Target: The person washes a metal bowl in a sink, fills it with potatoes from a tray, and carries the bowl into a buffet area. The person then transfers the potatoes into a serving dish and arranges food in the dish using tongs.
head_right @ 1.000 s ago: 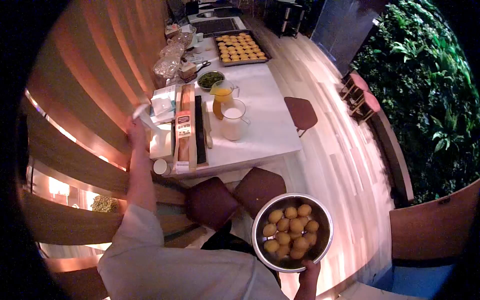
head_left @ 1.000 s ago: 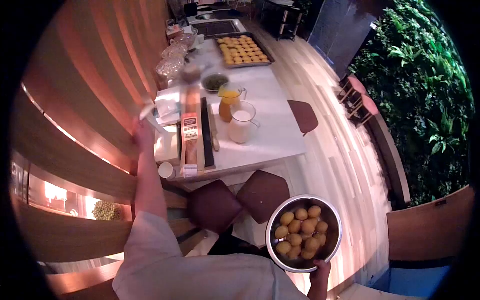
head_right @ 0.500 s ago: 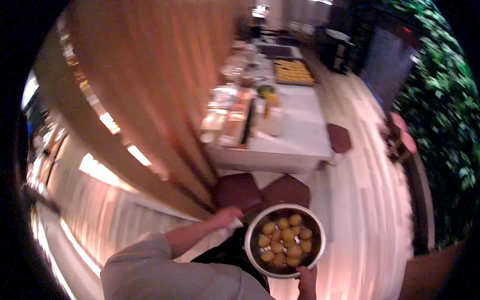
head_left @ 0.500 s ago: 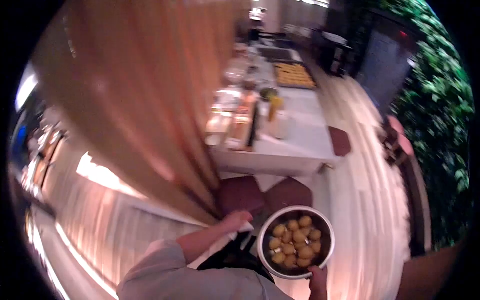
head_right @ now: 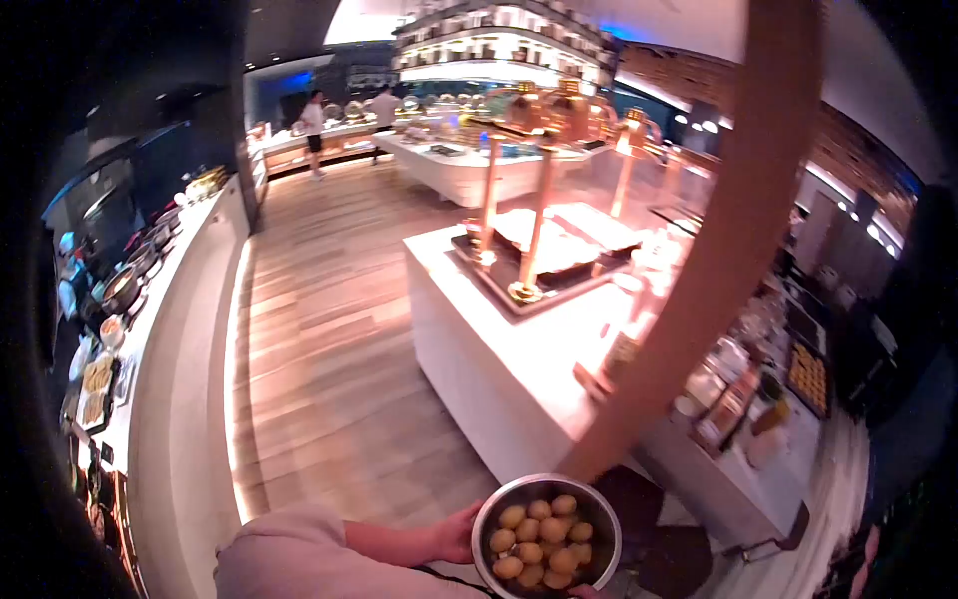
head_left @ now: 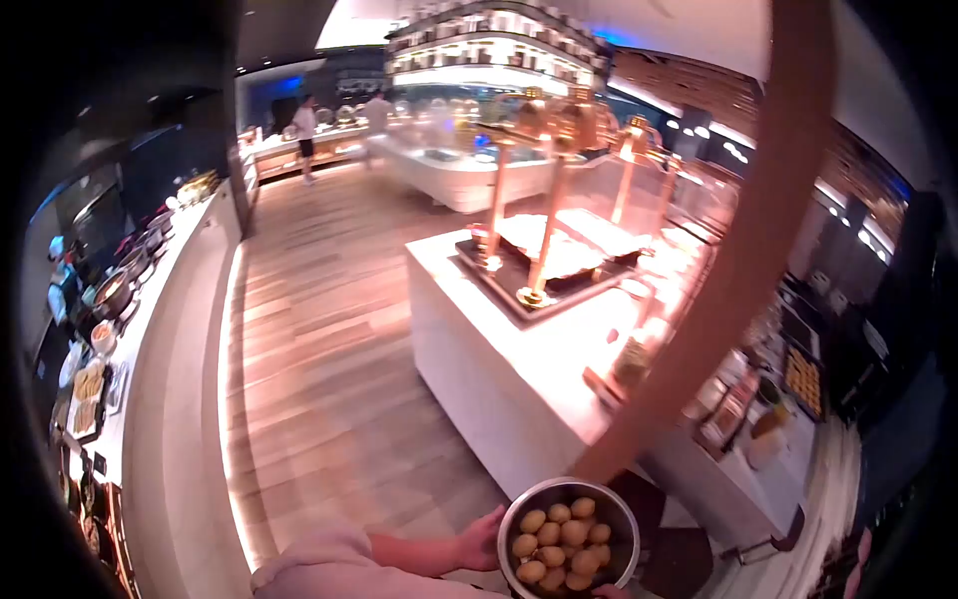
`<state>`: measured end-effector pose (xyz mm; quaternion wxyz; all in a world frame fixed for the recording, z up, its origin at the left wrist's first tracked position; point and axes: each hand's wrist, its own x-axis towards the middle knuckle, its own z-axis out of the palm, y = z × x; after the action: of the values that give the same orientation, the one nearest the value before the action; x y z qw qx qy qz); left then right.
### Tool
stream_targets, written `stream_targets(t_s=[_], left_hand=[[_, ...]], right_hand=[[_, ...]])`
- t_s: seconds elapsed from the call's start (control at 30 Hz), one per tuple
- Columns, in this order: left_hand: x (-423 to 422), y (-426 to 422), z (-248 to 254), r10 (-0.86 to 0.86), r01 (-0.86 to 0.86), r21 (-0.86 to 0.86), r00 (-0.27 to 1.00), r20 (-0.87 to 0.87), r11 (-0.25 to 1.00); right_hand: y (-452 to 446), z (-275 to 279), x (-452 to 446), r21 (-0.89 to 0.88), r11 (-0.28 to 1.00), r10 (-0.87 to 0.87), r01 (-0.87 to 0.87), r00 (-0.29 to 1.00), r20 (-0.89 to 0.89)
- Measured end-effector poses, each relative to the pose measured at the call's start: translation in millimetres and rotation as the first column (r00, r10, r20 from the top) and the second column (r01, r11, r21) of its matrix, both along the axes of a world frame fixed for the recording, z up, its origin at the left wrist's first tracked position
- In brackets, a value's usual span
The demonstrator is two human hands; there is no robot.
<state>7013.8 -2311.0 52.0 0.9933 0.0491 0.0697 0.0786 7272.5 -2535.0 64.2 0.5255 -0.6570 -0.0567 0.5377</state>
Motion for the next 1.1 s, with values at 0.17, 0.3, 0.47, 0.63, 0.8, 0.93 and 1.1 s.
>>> stream_targets(t_s=[0.17,0.3,0.47,0.63,0.8,0.93,1.1], left_hand=[[-152.4,100.4,32.1,0.185,-0.157,-0.098,0.851,0.492,0.983],[-243.5,189.8,38.0,0.455,-0.454,-0.105,0.792,0.407,0.885],[-304.2,263.4,56.5,0.802,-0.760,0.264,0.584,-0.126,0.594],[-359.7,350.9,43.5,0.856,-0.799,0.307,0.485,-0.178,0.516],[-438.2,460.0,46.7,0.933,-0.886,0.299,0.309,-0.187,0.354],[-496.1,530.9,82.8,0.980,-0.958,0.212,0.176,-0.093,0.192],[-570.0,637.9,89.4,0.979,-0.958,0.203,0.193,-0.059,0.201]], right_hand=[[157.7,28.4,-108.9,0.176,0.951,0.260,-0.255,0.966,-0.007],[298.3,66.9,-197.1,0.230,0.897,0.417,-0.376,0.894,-0.162],[442.1,108.4,-289.4,0.206,0.810,0.586,-0.549,0.775,-0.238],[607.7,62.2,-384.6,0.212,0.735,0.672,-0.644,0.650,-0.355],[784.9,65.1,-475.0,0.250,0.678,0.731,-0.691,0.602,-0.321],[922.1,47.6,-523.8,0.232,0.592,0.793,-0.772,0.506,-0.340],[1070.3,87.9,-599.0,0.187,0.478,0.877,-0.858,0.457,-0.145]])
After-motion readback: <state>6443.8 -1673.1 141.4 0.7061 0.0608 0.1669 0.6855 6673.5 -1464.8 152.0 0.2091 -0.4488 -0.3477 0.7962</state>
